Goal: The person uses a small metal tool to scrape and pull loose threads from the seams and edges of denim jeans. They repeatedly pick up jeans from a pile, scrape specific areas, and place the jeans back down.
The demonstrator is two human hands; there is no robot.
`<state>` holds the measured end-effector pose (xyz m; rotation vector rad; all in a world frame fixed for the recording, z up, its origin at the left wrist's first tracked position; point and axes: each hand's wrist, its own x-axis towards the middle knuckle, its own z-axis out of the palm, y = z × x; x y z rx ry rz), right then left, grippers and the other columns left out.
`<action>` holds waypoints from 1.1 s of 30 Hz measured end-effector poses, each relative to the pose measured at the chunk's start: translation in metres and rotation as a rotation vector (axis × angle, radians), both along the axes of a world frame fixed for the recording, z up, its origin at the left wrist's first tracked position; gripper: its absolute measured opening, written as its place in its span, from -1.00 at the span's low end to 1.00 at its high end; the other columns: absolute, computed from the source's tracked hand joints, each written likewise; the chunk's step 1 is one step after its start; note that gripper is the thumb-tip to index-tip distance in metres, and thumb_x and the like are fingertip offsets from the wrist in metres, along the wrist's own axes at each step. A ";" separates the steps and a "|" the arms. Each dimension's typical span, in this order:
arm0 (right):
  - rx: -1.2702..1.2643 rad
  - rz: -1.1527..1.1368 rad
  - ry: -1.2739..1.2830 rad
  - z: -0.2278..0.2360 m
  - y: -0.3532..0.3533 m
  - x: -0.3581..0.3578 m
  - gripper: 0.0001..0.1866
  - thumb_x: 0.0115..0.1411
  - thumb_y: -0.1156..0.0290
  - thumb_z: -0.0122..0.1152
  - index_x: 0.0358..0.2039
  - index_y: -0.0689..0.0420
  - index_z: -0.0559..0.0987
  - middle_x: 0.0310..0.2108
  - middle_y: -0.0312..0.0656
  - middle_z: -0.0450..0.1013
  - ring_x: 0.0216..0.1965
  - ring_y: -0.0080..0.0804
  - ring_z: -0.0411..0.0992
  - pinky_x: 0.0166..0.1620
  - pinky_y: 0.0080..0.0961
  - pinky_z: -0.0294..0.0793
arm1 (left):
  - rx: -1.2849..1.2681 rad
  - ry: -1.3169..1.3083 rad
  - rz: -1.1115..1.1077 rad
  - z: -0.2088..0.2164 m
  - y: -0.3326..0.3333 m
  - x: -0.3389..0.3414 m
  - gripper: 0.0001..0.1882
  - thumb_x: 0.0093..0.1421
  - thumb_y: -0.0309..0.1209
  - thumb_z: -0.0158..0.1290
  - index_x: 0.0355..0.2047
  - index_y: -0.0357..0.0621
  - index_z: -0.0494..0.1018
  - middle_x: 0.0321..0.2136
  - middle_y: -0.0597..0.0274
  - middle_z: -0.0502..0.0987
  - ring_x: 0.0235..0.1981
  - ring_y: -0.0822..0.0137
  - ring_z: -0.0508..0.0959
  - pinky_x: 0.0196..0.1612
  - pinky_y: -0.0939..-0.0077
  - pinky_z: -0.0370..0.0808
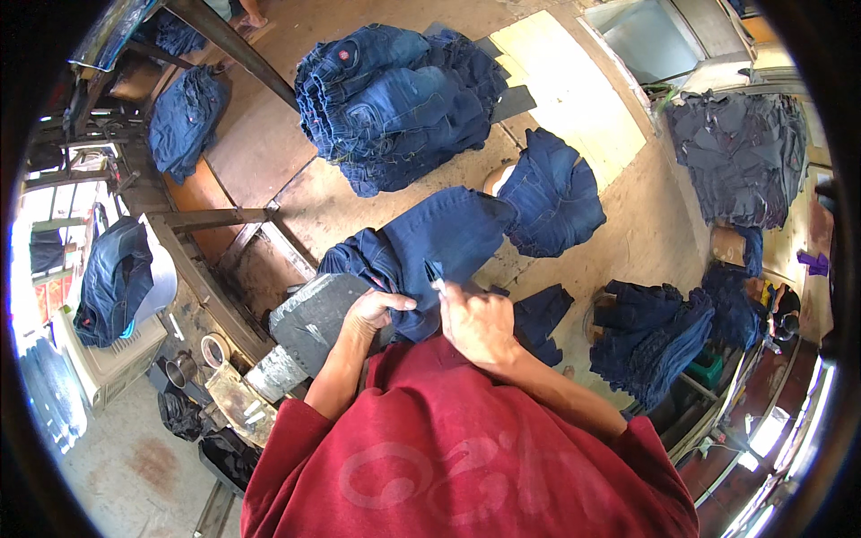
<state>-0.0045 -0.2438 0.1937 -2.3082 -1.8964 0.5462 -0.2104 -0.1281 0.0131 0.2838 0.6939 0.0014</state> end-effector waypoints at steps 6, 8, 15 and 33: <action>0.041 0.065 0.068 -0.006 0.002 0.010 -0.59 0.24 0.36 0.21 0.04 0.35 0.61 -0.61 -0.16 0.63 -0.61 -0.26 0.65 -0.49 -0.28 0.62 | 0.011 0.183 -0.044 0.025 0.004 0.005 -0.39 -0.06 -0.67 0.26 0.11 -0.44 0.63 -0.04 -0.08 0.76 -0.05 0.03 0.77 0.17 0.11 0.67; 0.064 0.059 0.032 -0.010 0.005 0.015 -0.69 0.33 0.31 0.25 -0.03 0.25 0.64 -0.68 -0.15 0.58 -0.68 -0.23 0.60 -0.57 -0.26 0.58 | 0.072 0.108 0.045 0.033 0.003 0.008 -0.36 -0.08 -0.67 0.26 0.12 -0.44 0.61 -0.01 -0.10 0.74 -0.01 -0.01 0.75 0.21 0.09 0.64; 0.102 -0.024 0.124 -0.011 0.012 0.038 -0.77 0.37 0.30 0.31 -0.08 0.16 0.67 -0.72 -0.10 0.53 -0.72 -0.15 0.55 -0.60 -0.16 0.54 | 0.060 0.063 0.105 0.034 -0.002 0.007 -0.24 -0.11 -0.68 0.25 0.22 -0.48 0.53 0.09 -0.15 0.70 0.12 -0.08 0.70 0.34 0.04 0.55; -0.281 -1.532 1.618 -0.166 0.007 0.168 -0.49 0.24 -0.06 0.60 -0.36 -0.14 0.38 -0.66 -0.55 0.14 -0.71 -0.67 0.13 -0.65 -0.58 0.14 | 0.487 0.511 -0.496 0.128 -0.052 -0.095 0.01 -0.03 -0.17 0.64 0.37 -0.31 0.43 0.24 0.17 0.60 0.28 0.30 0.51 0.46 0.26 0.32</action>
